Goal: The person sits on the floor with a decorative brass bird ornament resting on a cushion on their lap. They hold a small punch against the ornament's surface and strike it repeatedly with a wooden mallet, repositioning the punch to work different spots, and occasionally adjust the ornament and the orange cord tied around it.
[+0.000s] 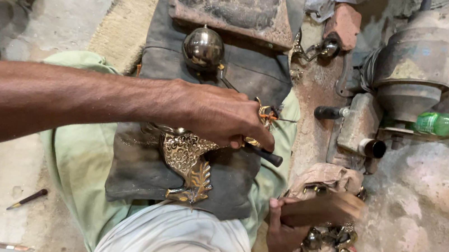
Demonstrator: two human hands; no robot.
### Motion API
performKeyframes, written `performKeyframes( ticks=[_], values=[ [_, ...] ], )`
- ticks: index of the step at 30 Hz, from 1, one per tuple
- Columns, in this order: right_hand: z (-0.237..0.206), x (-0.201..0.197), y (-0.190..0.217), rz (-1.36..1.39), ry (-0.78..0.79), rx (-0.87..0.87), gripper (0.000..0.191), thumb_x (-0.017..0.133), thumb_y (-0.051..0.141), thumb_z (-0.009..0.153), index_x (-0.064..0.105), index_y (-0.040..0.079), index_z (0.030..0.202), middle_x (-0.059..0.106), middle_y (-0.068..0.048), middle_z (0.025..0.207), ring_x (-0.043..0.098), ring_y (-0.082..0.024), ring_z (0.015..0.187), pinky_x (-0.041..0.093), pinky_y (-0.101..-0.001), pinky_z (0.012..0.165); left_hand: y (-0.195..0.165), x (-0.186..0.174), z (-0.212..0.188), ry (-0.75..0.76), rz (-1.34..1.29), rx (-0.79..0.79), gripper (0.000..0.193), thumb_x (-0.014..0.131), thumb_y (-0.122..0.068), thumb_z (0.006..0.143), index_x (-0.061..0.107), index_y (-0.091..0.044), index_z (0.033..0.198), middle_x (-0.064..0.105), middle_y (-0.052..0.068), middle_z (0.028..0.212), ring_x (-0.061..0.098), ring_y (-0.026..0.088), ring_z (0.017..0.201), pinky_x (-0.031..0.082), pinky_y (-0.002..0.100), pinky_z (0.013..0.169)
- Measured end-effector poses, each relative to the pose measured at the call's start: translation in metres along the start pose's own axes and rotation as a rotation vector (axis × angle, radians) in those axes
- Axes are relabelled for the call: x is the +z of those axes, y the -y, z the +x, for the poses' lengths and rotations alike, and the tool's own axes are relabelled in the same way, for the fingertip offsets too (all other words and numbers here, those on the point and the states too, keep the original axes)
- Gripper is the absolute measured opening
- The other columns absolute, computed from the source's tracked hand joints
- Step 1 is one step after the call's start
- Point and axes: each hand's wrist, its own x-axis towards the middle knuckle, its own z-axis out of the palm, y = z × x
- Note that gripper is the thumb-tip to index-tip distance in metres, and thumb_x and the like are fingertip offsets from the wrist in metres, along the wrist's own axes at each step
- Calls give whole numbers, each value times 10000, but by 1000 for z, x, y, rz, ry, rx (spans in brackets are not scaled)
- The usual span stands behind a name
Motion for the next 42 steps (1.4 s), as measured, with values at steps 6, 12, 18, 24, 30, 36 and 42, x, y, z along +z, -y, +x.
performKeyframes(
  ticks=[6,12,18,24,30,36,42],
  values=[
    [1,0,4,32,-15,56,304,787,121,978,560,-1,1138,638,-63,967,629,-119,861,547,-272,757,2,0,1,7,-22,30,521,663,-63,797,616,-190,1299,677,164,705,692,368,696,514,528,606],
    [3,0,12,31,-24,74,338,795,139,973,561,-10,1165,650,-69,984,652,-132,890,568,-291,802,1,-2,1,30,1,26,406,664,-69,799,607,-140,1195,671,155,690,686,375,703,501,537,595],
    [3,0,18,-45,36,-120,364,766,174,1082,510,-80,1132,618,-158,934,619,-198,854,570,-362,712,1,-4,1,36,11,65,332,671,-79,818,590,-112,1139,654,149,664,680,376,684,487,539,579],
    [2,-4,13,-154,-12,136,350,786,223,907,595,-24,1065,650,-79,835,647,-172,602,564,-313,493,-1,-5,2,91,24,13,270,667,-105,855,569,-98,1107,656,116,629,699,304,643,502,501,554],
    [1,-4,14,-186,3,-81,350,765,181,1020,550,-46,1176,624,-156,1006,640,-220,868,569,-332,747,-1,-7,2,66,31,61,388,661,-67,833,579,-147,1203,651,121,636,685,313,628,491,508,549],
    [4,-1,22,-243,1,-129,364,770,238,1060,571,-64,1095,632,-191,944,641,-239,841,582,-359,743,0,-8,1,64,-9,78,357,665,-82,837,584,-116,1183,654,128,643,676,325,637,481,518,556],
    [12,-10,32,-657,96,231,360,836,260,831,630,6,982,715,-87,691,692,-182,577,565,-322,538,0,-10,-3,46,-48,23,477,612,-45,852,551,-196,1300,652,134,642,689,322,620,501,507,573]
  ],
)
